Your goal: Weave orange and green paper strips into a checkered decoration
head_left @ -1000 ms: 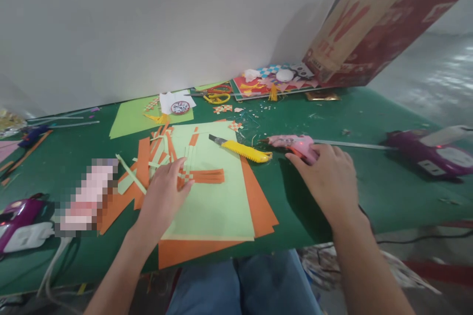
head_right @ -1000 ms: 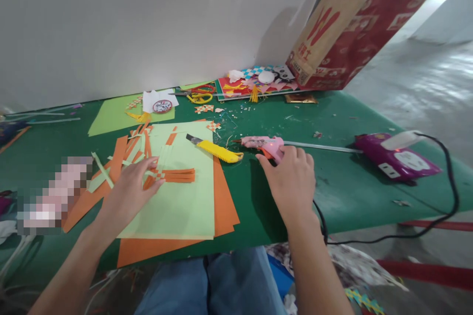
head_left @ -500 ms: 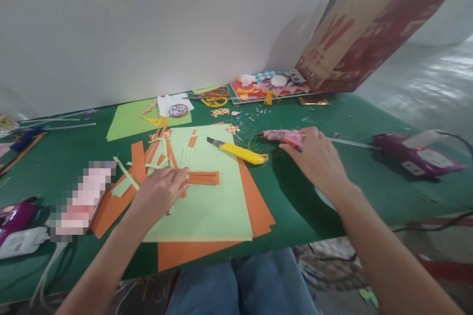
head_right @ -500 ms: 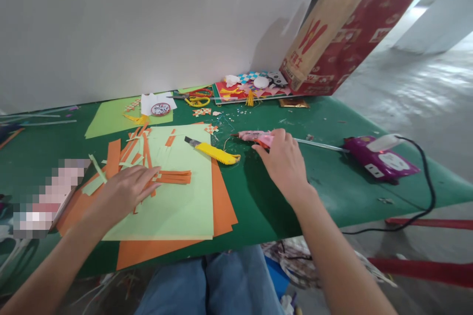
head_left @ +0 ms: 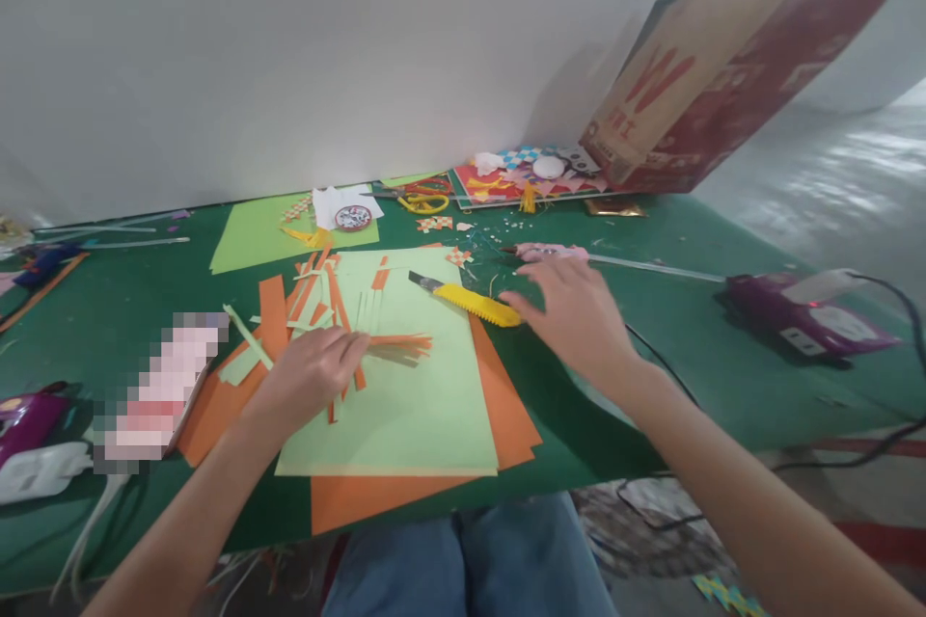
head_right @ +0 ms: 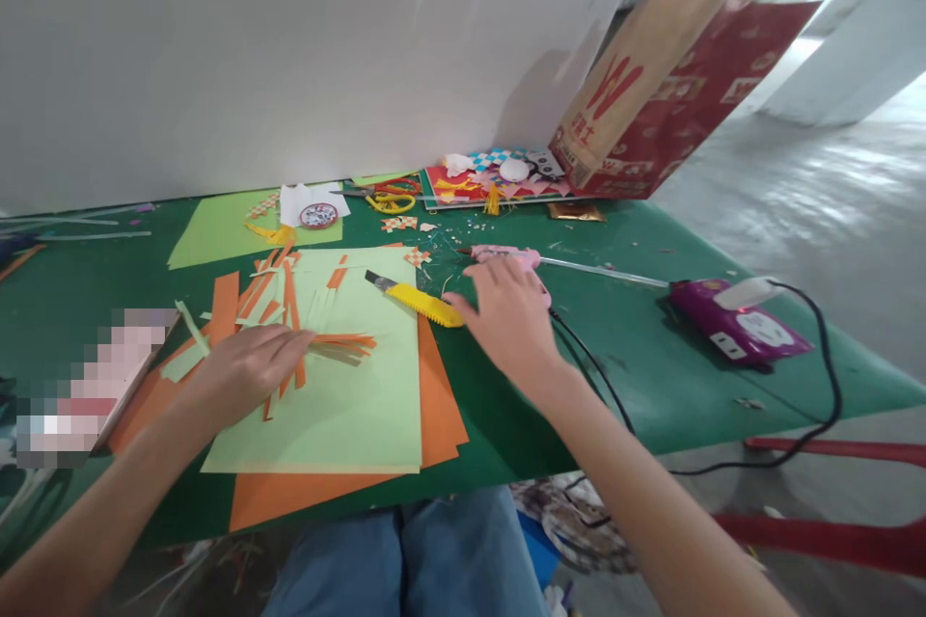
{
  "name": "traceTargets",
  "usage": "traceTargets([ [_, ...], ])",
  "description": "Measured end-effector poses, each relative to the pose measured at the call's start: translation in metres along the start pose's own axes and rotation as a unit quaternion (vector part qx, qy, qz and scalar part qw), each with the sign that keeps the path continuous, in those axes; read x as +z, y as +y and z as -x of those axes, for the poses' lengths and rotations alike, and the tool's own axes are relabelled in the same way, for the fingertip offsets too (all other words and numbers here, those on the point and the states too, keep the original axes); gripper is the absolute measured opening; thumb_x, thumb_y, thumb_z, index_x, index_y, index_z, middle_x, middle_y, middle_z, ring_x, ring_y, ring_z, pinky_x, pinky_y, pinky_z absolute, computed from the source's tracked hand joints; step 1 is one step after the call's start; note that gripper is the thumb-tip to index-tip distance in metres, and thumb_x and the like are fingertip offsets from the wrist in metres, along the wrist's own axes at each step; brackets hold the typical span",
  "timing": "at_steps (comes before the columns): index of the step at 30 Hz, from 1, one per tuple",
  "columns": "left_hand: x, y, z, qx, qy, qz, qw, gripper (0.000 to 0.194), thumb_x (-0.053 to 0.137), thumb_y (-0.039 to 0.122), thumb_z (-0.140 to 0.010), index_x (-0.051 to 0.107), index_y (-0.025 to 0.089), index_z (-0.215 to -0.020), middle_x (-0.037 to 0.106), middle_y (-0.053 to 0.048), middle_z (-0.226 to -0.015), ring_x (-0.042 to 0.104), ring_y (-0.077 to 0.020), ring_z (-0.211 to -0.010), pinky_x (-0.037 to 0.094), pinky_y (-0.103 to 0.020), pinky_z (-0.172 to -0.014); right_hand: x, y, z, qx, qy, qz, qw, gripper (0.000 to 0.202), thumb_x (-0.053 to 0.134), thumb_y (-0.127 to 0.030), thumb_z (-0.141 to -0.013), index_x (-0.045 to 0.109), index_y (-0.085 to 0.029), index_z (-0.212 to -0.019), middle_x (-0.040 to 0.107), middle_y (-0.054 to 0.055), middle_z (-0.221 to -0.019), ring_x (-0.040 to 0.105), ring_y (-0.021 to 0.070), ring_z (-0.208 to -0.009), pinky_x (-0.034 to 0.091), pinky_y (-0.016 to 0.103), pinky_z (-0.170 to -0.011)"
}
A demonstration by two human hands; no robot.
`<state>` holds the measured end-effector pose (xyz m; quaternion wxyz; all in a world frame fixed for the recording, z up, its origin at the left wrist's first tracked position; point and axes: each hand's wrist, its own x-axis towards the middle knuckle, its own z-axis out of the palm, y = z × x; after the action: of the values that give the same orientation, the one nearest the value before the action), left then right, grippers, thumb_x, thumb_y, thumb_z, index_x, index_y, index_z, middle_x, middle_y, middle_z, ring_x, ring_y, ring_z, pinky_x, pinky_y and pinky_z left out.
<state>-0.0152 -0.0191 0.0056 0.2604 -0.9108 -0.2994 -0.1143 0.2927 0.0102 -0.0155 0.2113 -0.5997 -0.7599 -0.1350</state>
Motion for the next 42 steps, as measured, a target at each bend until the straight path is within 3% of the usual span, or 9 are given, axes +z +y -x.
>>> traceTargets([
  [6,-0.015,0.002,-0.010,-0.282,0.081,0.215,0.932,0.020,0.048,0.026,-0.088,0.066,0.018,-0.085,0.071,-0.006,-0.079,0.065,-0.0169,-0.070,0.053,-0.030,-0.067,-0.002,-0.044,-0.004,-0.053,-0.111,0.019,0.992,0.021,0.051,-0.029,-0.085,0.062,-0.012,-0.089,0.063,0.013,-0.088,0.052,0.0279,-0.090,0.039,0.037,-0.076],
  [9,-0.026,-0.002,-0.023,-0.465,0.098,0.404,0.782,0.019,0.057,0.034,-0.082,0.065,0.019,-0.073,0.067,-0.001,-0.067,0.060,-0.0123,-0.058,0.051,-0.024,-0.058,-0.001,-0.049,-0.017,-0.040,-0.130,0.002,0.991,0.016,0.051,-0.025,-0.084,0.062,-0.013,-0.087,0.064,0.014,-0.087,0.054,0.0279,-0.090,0.040,0.037,-0.077],
  [12,-0.026,-0.008,-0.033,-0.514,0.127,0.580,0.619,0.019,0.066,0.036,-0.074,0.067,0.017,-0.072,0.066,-0.002,-0.072,0.059,-0.0118,-0.061,0.052,-0.024,-0.056,-0.002,-0.053,-0.034,-0.021,-0.095,-0.034,0.995,0.016,0.049,-0.025,-0.084,0.061,-0.015,-0.088,0.064,0.013,-0.089,0.054,0.0276,-0.090,0.041,0.037,-0.077],
  [15,-0.020,-0.011,-0.035,-0.527,0.144,0.642,0.537,0.019,0.070,0.034,-0.070,0.068,0.017,-0.077,0.065,-0.002,-0.074,0.061,-0.0122,-0.067,0.054,-0.027,-0.064,0.001,-0.060,-0.052,0.008,-0.078,-0.074,0.994,0.016,0.050,-0.026,-0.084,0.061,-0.016,-0.088,0.065,0.012,-0.091,0.056,0.0269,-0.090,0.042,0.037,-0.079],
  [23,-0.026,-0.004,-0.026,-0.468,0.212,0.519,0.683,0.044,0.072,0.024,-0.070,0.060,0.020,-0.112,0.061,0.003,-0.070,0.065,-0.0130,-0.069,0.055,-0.027,-0.071,0.025,-0.080,-0.071,0.015,-0.170,-0.089,0.981,0.019,0.053,-0.027,-0.083,0.062,-0.012,-0.091,0.065,0.016,-0.098,0.056,0.0282,-0.097,0.043,0.036,-0.079],
  [28,-0.035,-0.007,-0.032,-0.430,0.268,0.597,0.622,0.040,0.070,0.023,-0.073,0.059,0.024,-0.111,0.060,0.004,-0.072,0.058,-0.0087,-0.057,0.053,-0.023,-0.057,0.018,-0.081,-0.071,0.019,-0.081,-0.247,0.965,0.020,0.053,-0.030,-0.084,0.063,-0.014,-0.087,0.066,0.013,-0.095,0.056,0.0255,-0.097,0.041,0.038,-0.088],
  [30,-0.036,-0.009,-0.037,-0.426,0.237,0.630,0.605,0.042,0.069,0.022,-0.073,0.057,0.024,-0.113,0.059,0.005,-0.071,0.056,-0.0078,-0.055,0.052,-0.023,-0.056,0.006,-0.082,-0.072,0.043,-0.076,-0.418,0.904,0.026,0.046,-0.035,-0.087,0.064,-0.017,-0.084,0.067,0.009,-0.091,0.059,0.0198,-0.088,0.044,0.034,-0.083],
  [35,-0.025,-0.007,-0.044,-0.444,0.128,0.666,0.586,0.044,0.068,0.024,-0.072,0.055,0.021,-0.114,0.057,0.004,-0.069,0.056,-0.0087,-0.058,0.053,-0.023,-0.058,-0.013,-0.082,-0.066,0.009,-0.286,-0.648,0.706,0.028,0.059,-0.045,-0.077,0.066,-0.019,-0.083,0.067,0.004,-0.087,0.061,0.0160,-0.082,0.046,0.029,-0.074],
  [42,-0.009,-0.001,-0.040,-0.460,0.087,0.652,0.597,0.044,0.068,0.026,-0.070,0.056,0.020,-0.112,0.055,0.004,-0.069,0.054,-0.0086,-0.057,0.052,-0.023,-0.057,-0.005,-0.091,-0.058,0.098,-0.289,-0.611,0.730,0.028,0.071,-0.043,-0.065,0.061,-0.016,-0.061,0.053,-0.003,-0.058,0.044,0.0084,-0.055,0.033,0.023,-0.052],
])
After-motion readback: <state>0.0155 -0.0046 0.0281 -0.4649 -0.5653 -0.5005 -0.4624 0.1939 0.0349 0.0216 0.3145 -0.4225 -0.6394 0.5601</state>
